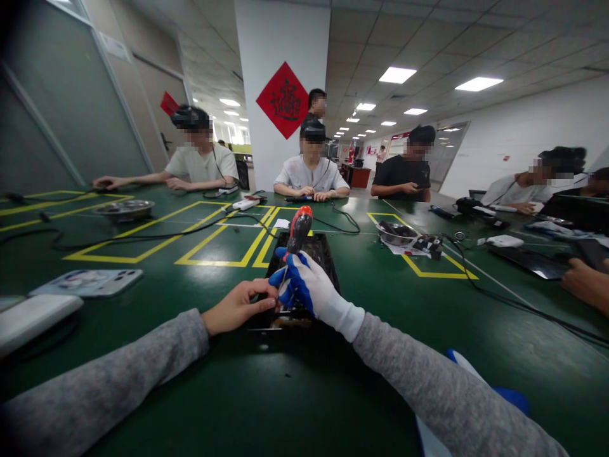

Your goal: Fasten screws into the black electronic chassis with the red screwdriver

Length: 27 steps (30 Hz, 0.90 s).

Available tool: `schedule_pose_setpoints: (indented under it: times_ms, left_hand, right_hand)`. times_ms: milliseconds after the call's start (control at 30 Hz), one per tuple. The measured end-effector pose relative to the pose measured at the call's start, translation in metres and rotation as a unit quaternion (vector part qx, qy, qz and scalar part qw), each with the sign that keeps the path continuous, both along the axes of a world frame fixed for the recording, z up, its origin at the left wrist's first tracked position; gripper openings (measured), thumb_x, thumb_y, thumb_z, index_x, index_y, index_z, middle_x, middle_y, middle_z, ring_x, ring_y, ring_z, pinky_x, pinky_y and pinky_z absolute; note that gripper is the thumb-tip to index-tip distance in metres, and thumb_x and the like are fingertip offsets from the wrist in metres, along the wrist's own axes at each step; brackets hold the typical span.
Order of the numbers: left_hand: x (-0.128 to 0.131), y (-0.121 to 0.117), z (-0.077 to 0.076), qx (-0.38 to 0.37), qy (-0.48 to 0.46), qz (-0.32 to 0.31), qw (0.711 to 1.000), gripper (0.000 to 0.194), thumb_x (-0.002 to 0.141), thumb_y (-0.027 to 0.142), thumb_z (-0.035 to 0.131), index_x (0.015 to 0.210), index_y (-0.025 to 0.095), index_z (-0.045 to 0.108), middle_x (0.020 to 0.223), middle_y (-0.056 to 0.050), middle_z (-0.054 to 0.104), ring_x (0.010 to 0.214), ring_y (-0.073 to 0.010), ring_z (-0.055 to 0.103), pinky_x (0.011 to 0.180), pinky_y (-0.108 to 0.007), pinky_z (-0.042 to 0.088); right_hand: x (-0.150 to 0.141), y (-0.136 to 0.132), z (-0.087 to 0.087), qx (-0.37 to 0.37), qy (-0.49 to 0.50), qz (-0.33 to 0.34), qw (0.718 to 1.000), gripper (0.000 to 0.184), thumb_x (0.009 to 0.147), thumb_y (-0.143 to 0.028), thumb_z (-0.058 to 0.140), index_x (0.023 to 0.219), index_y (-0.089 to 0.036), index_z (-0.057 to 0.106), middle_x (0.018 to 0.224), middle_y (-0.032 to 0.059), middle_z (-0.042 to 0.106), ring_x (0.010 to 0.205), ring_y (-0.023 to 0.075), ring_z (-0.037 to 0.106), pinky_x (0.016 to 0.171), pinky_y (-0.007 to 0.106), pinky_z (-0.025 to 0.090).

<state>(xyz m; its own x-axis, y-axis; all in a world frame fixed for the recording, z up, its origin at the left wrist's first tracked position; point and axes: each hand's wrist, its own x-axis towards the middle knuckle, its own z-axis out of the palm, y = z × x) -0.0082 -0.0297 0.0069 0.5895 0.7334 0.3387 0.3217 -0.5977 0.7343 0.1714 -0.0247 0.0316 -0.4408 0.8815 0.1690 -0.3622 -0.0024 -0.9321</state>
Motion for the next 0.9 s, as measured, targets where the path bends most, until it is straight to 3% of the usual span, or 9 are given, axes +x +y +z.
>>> schedule_pose_setpoints:
  times_ms: [100,333,533,733,900]
  left_hand:
    - [-0.0009,-0.0012,0.0011,-0.01,-0.003,-0.016,1.0,0.026,0.085,0.033,0.046,0.082,0.013,0.062,0.083,-0.005,0.062,0.081,-0.0143,0.054,0.079,-0.028,0.041]
    - [0.0024,-0.001,-0.0001,0.003,0.007,0.028,1.0,0.024,0.078,0.037,0.056,0.074,0.013,0.058,0.072,0.0,0.057,0.07,-0.012,0.051,0.071,-0.025,0.04]
    - [0.0014,-0.0003,0.0017,0.012,0.015,-0.011,1.0,0.027,0.085,0.035,0.046,0.079,0.014,0.062,0.079,-0.003,0.063,0.079,-0.0145,0.054,0.08,-0.029,0.039]
    - [0.0033,0.0006,-0.0023,-0.012,0.007,0.04,0.999,0.028,0.079,0.04,0.054,0.076,0.013,0.058,0.077,-0.002,0.059,0.075,-0.0139,0.053,0.072,-0.026,0.041]
    - [0.0019,0.0001,-0.0002,0.01,0.014,0.007,1.0,0.027,0.084,0.035,0.047,0.076,0.013,0.061,0.079,-0.002,0.06,0.079,-0.0139,0.053,0.078,-0.027,0.04]
  right_hand:
    - [0.0014,0.0019,-0.0015,0.004,0.005,0.005,1.0,0.042,0.083,-0.042,0.046,0.117,-0.018,0.044,0.072,0.0032,0.065,0.046,0.0105,0.057,0.041,0.021,0.046]
    - [-0.0009,-0.0001,0.0006,0.015,0.013,-0.006,1.0,0.044,0.08,-0.042,0.051,0.118,-0.02,0.045,0.071,0.0018,0.065,0.05,0.0103,0.058,0.044,0.02,0.047]
    - [-0.0014,-0.0008,0.0019,0.008,0.001,-0.01,1.0,0.044,0.082,-0.042,0.048,0.118,-0.017,0.045,0.068,0.0022,0.064,0.046,0.0099,0.056,0.043,0.021,0.046]
    - [-0.0007,-0.0023,0.0009,0.02,-0.003,-0.01,1.0,0.044,0.082,-0.043,0.048,0.119,-0.019,0.045,0.069,0.0012,0.063,0.046,0.0088,0.054,0.042,0.02,0.045]
    - [-0.0009,-0.0003,-0.0006,0.006,0.019,0.01,1.0,0.044,0.083,-0.043,0.047,0.119,-0.019,0.043,0.07,0.0017,0.064,0.047,0.0104,0.057,0.044,0.022,0.047]
